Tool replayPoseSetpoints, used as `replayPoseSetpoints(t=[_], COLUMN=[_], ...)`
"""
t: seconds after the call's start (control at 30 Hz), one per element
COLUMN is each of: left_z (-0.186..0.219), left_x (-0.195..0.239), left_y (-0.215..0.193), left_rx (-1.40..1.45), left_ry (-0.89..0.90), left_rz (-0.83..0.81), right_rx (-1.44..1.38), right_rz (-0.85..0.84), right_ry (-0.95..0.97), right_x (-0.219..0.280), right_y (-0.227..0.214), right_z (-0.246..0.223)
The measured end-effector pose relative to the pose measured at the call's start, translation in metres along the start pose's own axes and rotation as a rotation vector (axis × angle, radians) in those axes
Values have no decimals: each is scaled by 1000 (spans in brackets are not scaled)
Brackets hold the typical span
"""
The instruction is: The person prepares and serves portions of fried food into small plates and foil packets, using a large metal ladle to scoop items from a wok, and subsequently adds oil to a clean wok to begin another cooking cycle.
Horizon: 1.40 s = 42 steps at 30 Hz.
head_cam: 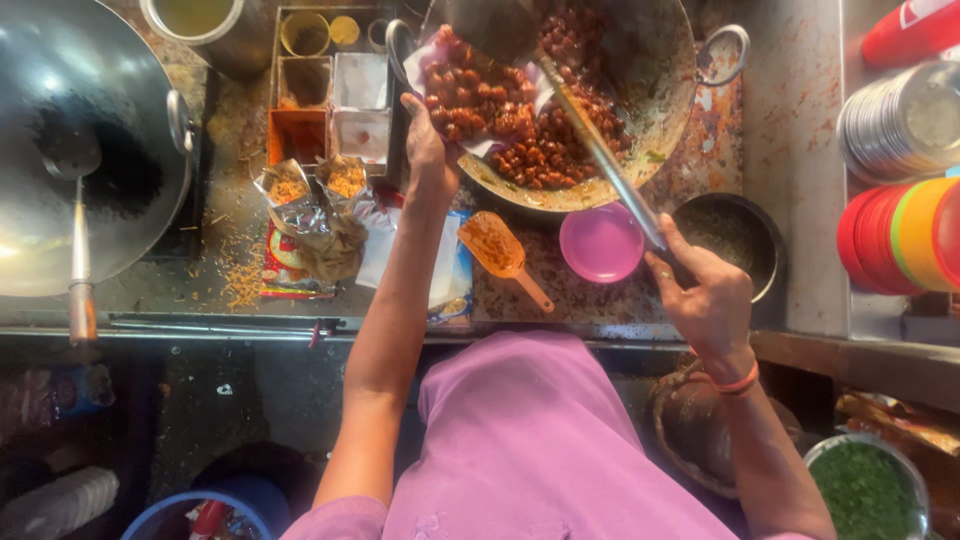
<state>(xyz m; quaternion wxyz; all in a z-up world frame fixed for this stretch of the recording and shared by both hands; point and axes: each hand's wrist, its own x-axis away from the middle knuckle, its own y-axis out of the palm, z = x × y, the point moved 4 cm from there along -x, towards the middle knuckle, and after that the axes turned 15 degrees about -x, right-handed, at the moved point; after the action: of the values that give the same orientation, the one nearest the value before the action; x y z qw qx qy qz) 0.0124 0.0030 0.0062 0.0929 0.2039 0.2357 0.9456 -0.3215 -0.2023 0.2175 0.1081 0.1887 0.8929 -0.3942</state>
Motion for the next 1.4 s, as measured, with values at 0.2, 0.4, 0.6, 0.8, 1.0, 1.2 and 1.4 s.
replayPoseSetpoints(t=[0.2,0.4,0.6,0.8,1.0,1.2,1.4], left_z=[10,12,8,6,12,13,15], left_x=[14,15,10,10,20,27,39], left_y=[-1,5,-4,-1,-15,-51,-52], left_rx=[60,42,52,49,83,126,59], left_ry=[60,32,75,91,35,92,50], left_rz=[-44,-81,-101,-159,-51,-81,-30], right_rx=[71,90,26,-82,112,406,277], right_rz=[37,6,35,28,155,22,19], right_ry=[49,36,36,114,171,459,553], right_x=[-1,-1,2,-3,-11,-14,-16], right_y=[-9,5,-2,15,-16,-38,8], right_z=[8,8,5,13,28,84,152])
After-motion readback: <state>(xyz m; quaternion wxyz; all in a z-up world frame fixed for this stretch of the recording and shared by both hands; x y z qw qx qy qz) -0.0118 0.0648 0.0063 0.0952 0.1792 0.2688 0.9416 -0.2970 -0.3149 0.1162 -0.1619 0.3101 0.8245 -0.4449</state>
